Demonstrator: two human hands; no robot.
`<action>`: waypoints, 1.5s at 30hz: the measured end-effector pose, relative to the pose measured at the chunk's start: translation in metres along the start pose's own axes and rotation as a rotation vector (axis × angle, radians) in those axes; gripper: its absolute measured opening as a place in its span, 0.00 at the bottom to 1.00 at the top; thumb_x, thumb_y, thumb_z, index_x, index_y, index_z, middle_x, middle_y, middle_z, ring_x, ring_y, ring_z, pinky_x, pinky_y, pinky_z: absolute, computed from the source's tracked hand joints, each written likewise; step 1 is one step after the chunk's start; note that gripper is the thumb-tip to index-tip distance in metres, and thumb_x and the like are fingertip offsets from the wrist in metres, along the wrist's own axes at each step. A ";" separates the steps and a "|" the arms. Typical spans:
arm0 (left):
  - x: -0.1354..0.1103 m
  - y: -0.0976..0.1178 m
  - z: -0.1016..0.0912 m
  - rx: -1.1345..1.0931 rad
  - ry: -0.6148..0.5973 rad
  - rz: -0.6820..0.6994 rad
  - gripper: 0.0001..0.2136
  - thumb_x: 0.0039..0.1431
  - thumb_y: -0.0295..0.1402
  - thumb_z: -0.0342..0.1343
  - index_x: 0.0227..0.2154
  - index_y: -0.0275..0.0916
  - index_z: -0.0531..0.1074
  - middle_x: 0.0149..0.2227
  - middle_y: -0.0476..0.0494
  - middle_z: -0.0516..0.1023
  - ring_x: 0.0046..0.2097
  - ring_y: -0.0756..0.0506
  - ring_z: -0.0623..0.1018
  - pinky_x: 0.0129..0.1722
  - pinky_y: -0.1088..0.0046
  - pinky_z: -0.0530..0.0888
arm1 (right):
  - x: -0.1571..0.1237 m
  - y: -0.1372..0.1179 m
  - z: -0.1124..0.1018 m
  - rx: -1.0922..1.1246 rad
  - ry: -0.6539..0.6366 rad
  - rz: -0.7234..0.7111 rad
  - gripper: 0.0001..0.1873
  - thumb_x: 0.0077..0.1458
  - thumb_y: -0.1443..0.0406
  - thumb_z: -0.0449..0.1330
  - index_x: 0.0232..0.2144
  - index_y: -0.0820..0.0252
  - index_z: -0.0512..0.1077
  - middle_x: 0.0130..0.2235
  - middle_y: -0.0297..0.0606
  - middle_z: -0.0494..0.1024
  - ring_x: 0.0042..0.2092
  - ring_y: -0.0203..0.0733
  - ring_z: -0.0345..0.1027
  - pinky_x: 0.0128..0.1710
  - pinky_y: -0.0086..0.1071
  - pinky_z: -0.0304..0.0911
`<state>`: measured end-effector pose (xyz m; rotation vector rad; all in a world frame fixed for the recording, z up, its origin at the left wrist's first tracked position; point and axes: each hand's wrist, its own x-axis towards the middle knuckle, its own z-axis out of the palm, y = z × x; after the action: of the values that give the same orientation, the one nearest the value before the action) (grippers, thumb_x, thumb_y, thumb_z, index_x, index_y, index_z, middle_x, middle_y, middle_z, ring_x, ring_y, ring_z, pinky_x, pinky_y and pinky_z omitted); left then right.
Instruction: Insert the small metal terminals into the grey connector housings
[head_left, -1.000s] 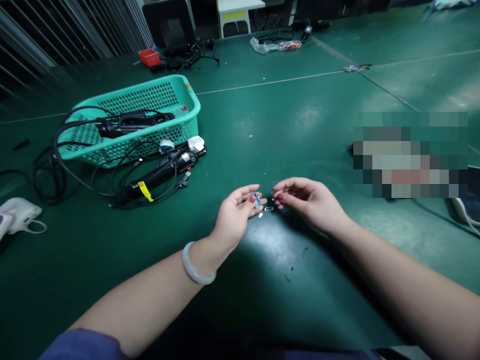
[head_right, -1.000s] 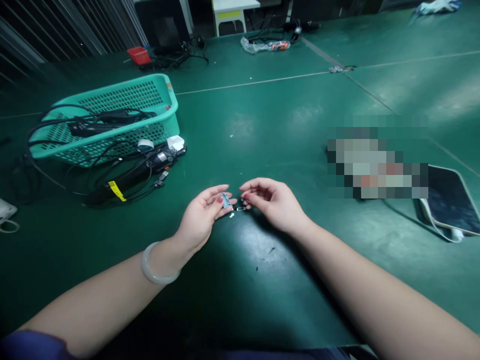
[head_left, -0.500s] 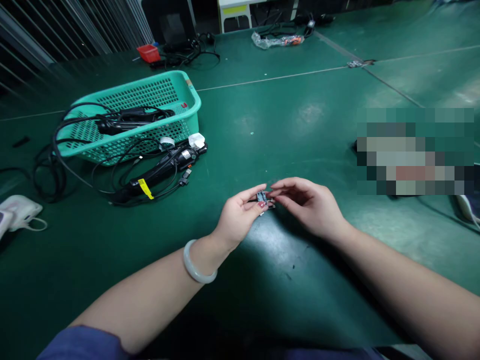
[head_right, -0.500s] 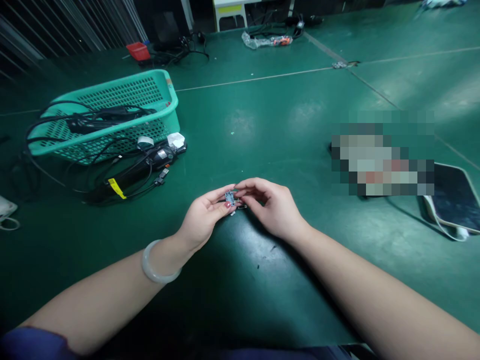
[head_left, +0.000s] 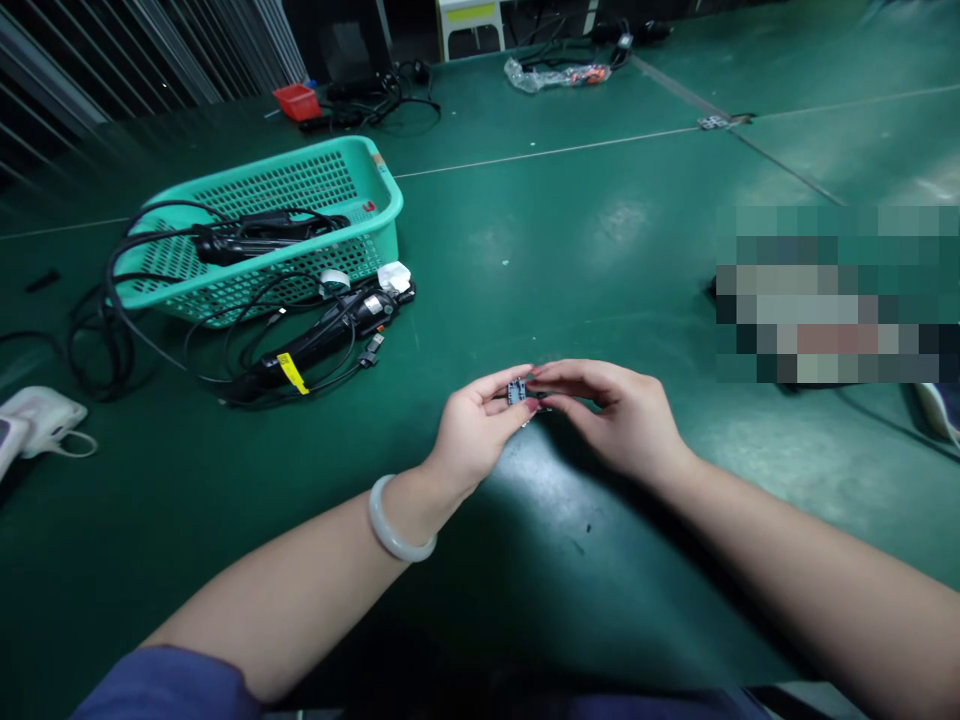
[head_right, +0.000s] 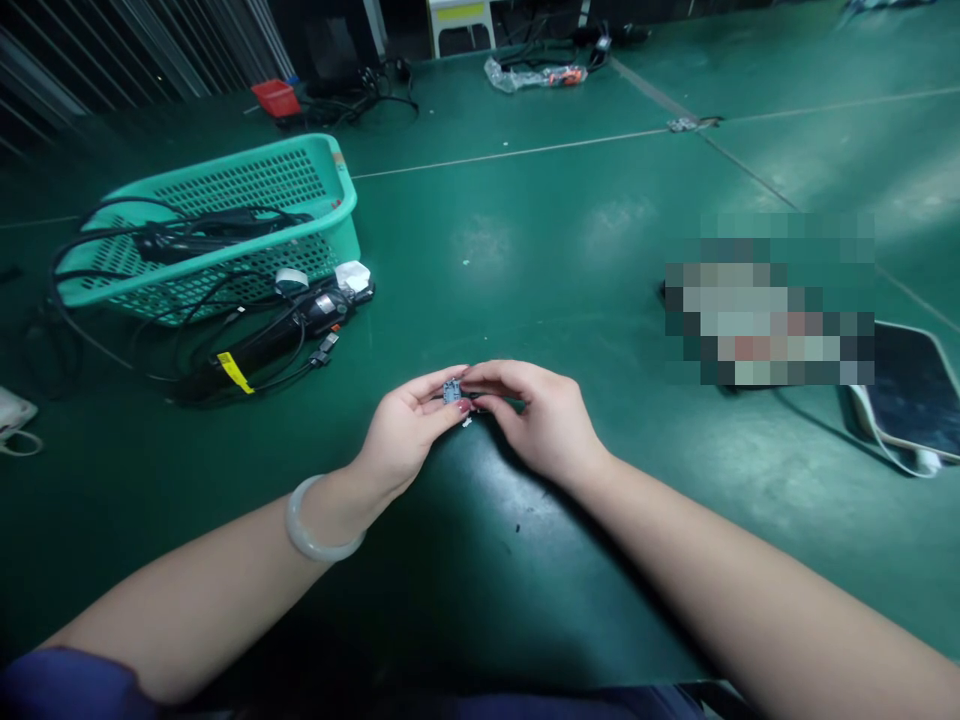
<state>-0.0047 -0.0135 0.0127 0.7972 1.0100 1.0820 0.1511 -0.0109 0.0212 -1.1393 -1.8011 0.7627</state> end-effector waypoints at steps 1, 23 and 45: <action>0.000 0.000 0.000 0.008 0.011 0.001 0.18 0.43 0.23 0.64 0.41 0.36 0.76 0.41 0.42 0.81 0.40 0.47 0.79 0.50 0.63 0.73 | 0.001 -0.001 -0.001 -0.035 0.012 -0.015 0.07 0.54 0.67 0.60 0.36 0.55 0.75 0.41 0.37 0.80 0.44 0.42 0.75 0.48 0.39 0.71; 0.000 -0.002 -0.002 0.032 -0.004 0.043 0.15 0.46 0.28 0.64 0.40 0.37 0.76 0.32 0.45 0.80 0.33 0.52 0.77 0.42 0.69 0.74 | 0.005 0.010 -0.006 0.066 -0.083 0.028 0.03 0.52 0.65 0.61 0.28 0.55 0.76 0.32 0.35 0.78 0.36 0.40 0.71 0.39 0.36 0.66; -0.004 -0.001 0.002 0.131 -0.053 0.091 0.18 0.54 0.22 0.55 0.49 0.36 0.69 0.51 0.37 0.75 0.51 0.45 0.76 0.55 0.65 0.70 | 0.008 0.001 -0.006 0.321 -0.075 0.380 0.13 0.44 0.56 0.67 0.29 0.59 0.79 0.35 0.39 0.81 0.38 0.43 0.74 0.42 0.36 0.67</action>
<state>-0.0028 -0.0180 0.0139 0.9812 1.0153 1.0739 0.1552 -0.0030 0.0257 -1.2590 -1.4652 1.2818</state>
